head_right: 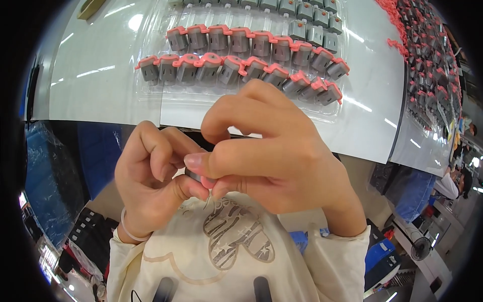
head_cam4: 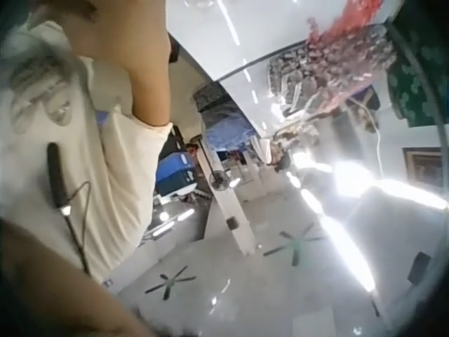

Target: Fitting pink rubber protective caps onto small grey vibration motors and organizing them in a tray.

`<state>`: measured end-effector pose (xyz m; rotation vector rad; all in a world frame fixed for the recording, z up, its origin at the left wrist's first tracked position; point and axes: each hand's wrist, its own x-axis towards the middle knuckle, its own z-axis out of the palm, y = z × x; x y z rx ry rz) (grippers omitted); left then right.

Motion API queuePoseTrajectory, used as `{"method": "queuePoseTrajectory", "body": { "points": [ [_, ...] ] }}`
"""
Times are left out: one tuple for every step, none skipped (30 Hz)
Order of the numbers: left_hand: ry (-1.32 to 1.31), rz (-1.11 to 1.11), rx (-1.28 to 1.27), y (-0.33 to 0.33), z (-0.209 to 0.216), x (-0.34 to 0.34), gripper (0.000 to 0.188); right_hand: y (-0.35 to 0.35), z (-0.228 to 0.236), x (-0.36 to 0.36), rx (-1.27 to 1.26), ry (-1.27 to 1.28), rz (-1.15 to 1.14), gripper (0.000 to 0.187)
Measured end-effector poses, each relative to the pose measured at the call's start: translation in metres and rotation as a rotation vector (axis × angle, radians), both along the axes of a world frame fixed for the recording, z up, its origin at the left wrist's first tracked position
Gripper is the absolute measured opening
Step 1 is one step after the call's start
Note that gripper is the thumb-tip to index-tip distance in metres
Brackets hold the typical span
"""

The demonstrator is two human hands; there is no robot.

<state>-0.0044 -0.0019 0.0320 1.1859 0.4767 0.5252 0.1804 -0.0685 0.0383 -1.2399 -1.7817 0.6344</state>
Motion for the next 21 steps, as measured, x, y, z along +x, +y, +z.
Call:
{"method": "queuePoseTrajectory", "body": {
  "points": [
    [0.000, 0.001, 0.002, 0.000, -0.001, 0.001, 0.047, -0.001, 0.001, -0.001, 0.002, 0.000, 0.001, 0.029],
    [0.007, 0.021, 0.009, 0.002, -0.004, 0.002, 0.046, 0.000, 0.000, -0.002, -0.033, -0.018, -0.025, 0.029],
    [0.015, 0.042, 0.016, 0.004, -0.005, 0.003, 0.046, 0.001, 0.000, -0.002, -0.068, -0.035, -0.049, 0.030],
    [0.015, 0.047, 0.024, 0.006, -0.002, 0.002, 0.046, 0.003, -0.002, -0.003, -0.060, -0.034, -0.045, 0.030],
    [0.049, 0.051, 0.018, 0.008, 0.003, 0.001, 0.047, 0.003, -0.003, -0.004, -0.059, 0.046, -0.065, 0.032],
    [0.082, 0.057, 0.011, 0.010, 0.006, 0.000, 0.049, 0.004, -0.004, -0.006, -0.058, 0.127, -0.083, 0.034],
    [0.082, 0.061, 0.017, 0.011, 0.006, -0.001, 0.049, 0.005, -0.003, -0.009, -0.052, 0.128, -0.080, 0.034],
    [0.056, 0.076, -0.008, 0.011, 0.006, -0.003, 0.054, 0.007, -0.001, -0.012, -0.040, 0.089, -0.125, 0.036],
    [0.029, 0.091, -0.033, 0.012, 0.006, -0.004, 0.058, 0.009, 0.001, -0.015, -0.028, 0.050, -0.171, 0.038],
    [0.030, 0.098, -0.028, 0.014, 0.004, -0.006, 0.058, 0.013, 0.002, -0.015, -0.023, 0.051, -0.163, 0.038],
    [-0.001, 0.092, -0.025, 0.017, 0.002, -0.008, 0.059, 0.017, 0.003, -0.014, 0.039, -0.030, -0.142, 0.037],
    [-0.032, 0.087, -0.022, 0.020, 0.001, -0.009, 0.060, 0.022, 0.004, -0.014, 0.101, -0.112, -0.120, 0.036],
    [-0.034, 0.092, -0.018, 0.021, 0.002, -0.010, 0.060, 0.027, 0.008, -0.013, 0.105, -0.113, -0.115, 0.036],
    [-0.081, 0.170, 0.005, 0.020, 0.002, -0.009, 0.056, 0.033, 0.013, -0.010, 0.100, -0.121, -0.102, 0.030],
    [-0.125, 0.248, 0.026, 0.020, 0.001, -0.009, 0.052, 0.039, 0.017, -0.008, 0.093, -0.128, -0.089, 0.024],
    [-0.128, 0.249, 0.026, 0.024, -0.001, -0.012, 0.052, 0.049, 0.020, -0.005, 0.093, -0.131, -0.088, 0.024],
    [-0.044, 0.288, 0.130, 0.031, -0.004, -0.016, 0.046, 0.059, 0.024, -0.001, 0.055, -0.125, -0.172, 0.020],
    [0.046, 0.337, 0.240, 0.038, -0.006, -0.024, 0.042, 0.072, 0.023, 0.002, 0.021, -0.112, -0.246, 0.017],
    [0.008, 0.310, 0.182, 0.045, -0.006, -0.033, 0.033, 0.085, 0.020, 0.003, 0.061, -0.181, -0.278, 0.013],
    [0.004, 0.312, 0.187, 0.048, -0.006, -0.039, 0.033, 0.094, 0.022, -0.001, 0.068, -0.183, -0.277, 0.013],
    [0.023, 0.325, 0.209, 0.050, -0.005, -0.043, 0.032, 0.102, 0.025, -0.006, -0.099, -0.106, -0.302, 0.015]
  ]
}}
